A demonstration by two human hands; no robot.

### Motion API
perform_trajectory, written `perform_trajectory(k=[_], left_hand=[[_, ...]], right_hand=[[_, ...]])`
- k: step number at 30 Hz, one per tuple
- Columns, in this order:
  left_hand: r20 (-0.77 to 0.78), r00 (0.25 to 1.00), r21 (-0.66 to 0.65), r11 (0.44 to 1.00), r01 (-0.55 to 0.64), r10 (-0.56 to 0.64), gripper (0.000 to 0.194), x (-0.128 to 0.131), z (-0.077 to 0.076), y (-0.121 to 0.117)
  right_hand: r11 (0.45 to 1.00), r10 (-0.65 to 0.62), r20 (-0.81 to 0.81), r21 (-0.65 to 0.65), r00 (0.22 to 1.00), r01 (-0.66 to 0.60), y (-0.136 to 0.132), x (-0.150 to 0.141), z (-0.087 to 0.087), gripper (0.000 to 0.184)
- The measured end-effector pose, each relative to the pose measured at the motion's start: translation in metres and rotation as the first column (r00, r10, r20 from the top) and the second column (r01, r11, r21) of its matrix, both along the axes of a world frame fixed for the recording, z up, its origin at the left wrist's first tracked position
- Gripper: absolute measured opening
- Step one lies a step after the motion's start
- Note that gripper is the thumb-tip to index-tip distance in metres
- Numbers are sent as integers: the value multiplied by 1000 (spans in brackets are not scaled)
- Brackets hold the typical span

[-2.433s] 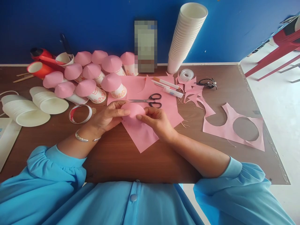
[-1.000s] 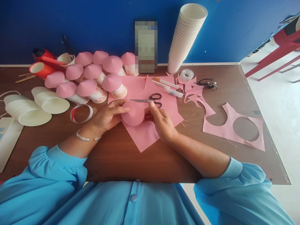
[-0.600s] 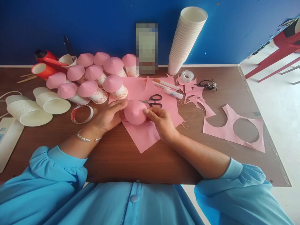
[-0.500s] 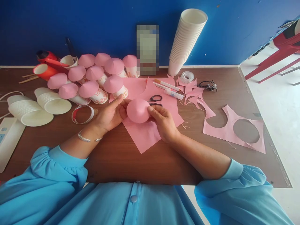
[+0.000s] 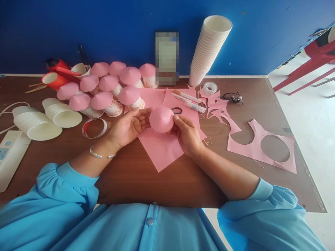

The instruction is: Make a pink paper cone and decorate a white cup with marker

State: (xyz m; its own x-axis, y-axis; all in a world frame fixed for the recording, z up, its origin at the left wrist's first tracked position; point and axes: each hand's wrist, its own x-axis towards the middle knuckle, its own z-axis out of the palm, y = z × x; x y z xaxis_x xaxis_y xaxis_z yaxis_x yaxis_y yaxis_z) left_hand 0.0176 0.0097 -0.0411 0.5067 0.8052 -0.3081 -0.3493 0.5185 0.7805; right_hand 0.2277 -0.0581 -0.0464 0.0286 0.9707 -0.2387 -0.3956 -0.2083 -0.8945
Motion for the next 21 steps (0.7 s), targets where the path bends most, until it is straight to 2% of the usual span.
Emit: perform_trajectory(k=[5, 9, 16, 21], left_hand=[[31, 993, 17, 993, -116, 116, 40, 0, 9, -1], [64, 992, 44, 992, -116, 113, 40, -2, 14, -2], [-62, 986, 155, 978, -143, 154, 33, -7, 9, -4], [-76, 997, 114, 993, 7, 1, 38, -9, 7, -10]], right_hand=[[1000, -4, 7, -24, 1000, 4, -2, 0, -2, 49], [996, 80, 17, -28, 997, -79, -4, 1, -4, 43], [995, 104, 49, -12, 993, -103, -2, 5, 2, 45], [991, 135, 4, -19, 991, -135, -3, 1, 6, 44]])
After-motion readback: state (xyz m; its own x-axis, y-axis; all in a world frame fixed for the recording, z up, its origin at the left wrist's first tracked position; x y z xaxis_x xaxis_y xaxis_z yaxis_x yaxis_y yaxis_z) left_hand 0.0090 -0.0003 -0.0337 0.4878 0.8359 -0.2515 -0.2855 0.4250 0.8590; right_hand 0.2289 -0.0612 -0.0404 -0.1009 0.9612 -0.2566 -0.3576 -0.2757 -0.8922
